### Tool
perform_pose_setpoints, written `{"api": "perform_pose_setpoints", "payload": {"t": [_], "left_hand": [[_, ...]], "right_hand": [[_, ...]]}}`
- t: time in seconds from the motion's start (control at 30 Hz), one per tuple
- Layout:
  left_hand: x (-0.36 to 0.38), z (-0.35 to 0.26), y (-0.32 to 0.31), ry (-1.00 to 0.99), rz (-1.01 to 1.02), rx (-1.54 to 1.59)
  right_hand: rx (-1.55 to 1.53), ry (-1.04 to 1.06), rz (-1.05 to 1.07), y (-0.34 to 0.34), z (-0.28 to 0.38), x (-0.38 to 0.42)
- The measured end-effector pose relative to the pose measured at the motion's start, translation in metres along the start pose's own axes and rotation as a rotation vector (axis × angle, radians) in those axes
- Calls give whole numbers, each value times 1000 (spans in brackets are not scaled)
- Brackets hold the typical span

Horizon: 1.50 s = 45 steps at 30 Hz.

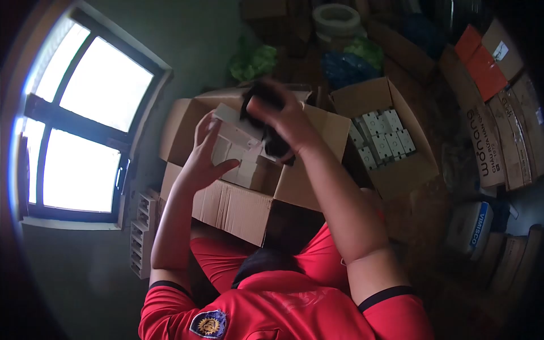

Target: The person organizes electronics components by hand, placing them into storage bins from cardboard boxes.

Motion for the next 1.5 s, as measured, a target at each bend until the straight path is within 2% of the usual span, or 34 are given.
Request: {"api": "perform_pose_setpoints", "payload": {"t": [0.03,0.07,0.1,0.17,0.23,0.3,0.37,0.4,0.5,0.63,0.67,0.77,0.8,0.9,0.97,1.0,1.03,1.07,1.1,1.2,1.3,1.33,1.4,1.47,1.5], "left_hand": [[5,-13,9,-19,-78,87],[11,-25,17,-40,-159,172],[16,-36,21,-62,-181,115],[28,-53,27,-93,-305,124],[41,-61,29,-251,-414,39],[64,-39,34,-269,-720,405],[78,-18,34,-80,-761,732],[85,-10,32,13,-773,897],[100,-15,28,187,-594,770],[100,-46,33,20,-650,734],[104,-46,32,135,-638,749],[107,-45,38,135,-661,567],[106,-47,43,47,-667,453],[108,-53,51,171,-521,300],[105,-51,36,166,-400,303],[103,-53,28,131,-376,316],[101,-55,19,96,-350,330],[98,-63,18,75,-383,384],[99,-52,7,120,-236,374],[99,-62,16,95,-182,323],[104,-60,9,90,-186,291],[105,-60,9,90,-182,272],[107,-68,12,17,-198,298],[111,-77,14,26,-166,292],[111,-79,15,32,-151,292]], "right_hand": [[130,12,88,-17,-1,9],[132,97,162,-39,2,17],[480,285,129,-50,-5,22],[301,128,157,-74,-5,41],[270,28,219,-84,-17,48],[226,-70,278,-89,-18,55],[167,-162,332,-96,-4,63],[163,-100,358,-98,-8,65],[237,-151,400,-103,-5,76],[363,-185,441,-104,-10,81],[368,-203,440,-105,-9,83],[413,84,389,-108,8,76],[244,2,304,-99,12,79],[210,-4,30,-51,-11,55],[-6,78,38,-46,12,55],[14,159,157,-50,12,58],[-103,126,387,-65,1,66],[183,273,549,-87,17,78],[476,422,701,-110,28,93],[324,274,721,-118,19,101],[273,226,745,-117,14,102],[292,206,672,-117,20,105],[139,42,598,-118,26,110],[28,-81,507,-115,15,111],[94,-8,532,-117,18,111]]}}
Point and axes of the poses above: each hand's wrist, its own x-axis away from the middle knuckle, its own y-axis out of the back of the hand, z = x × y, the point moved 7 cm from there along -x, towards the middle knuckle, and after that the axes turned 13 degrees about x, right-handed, at the moved point
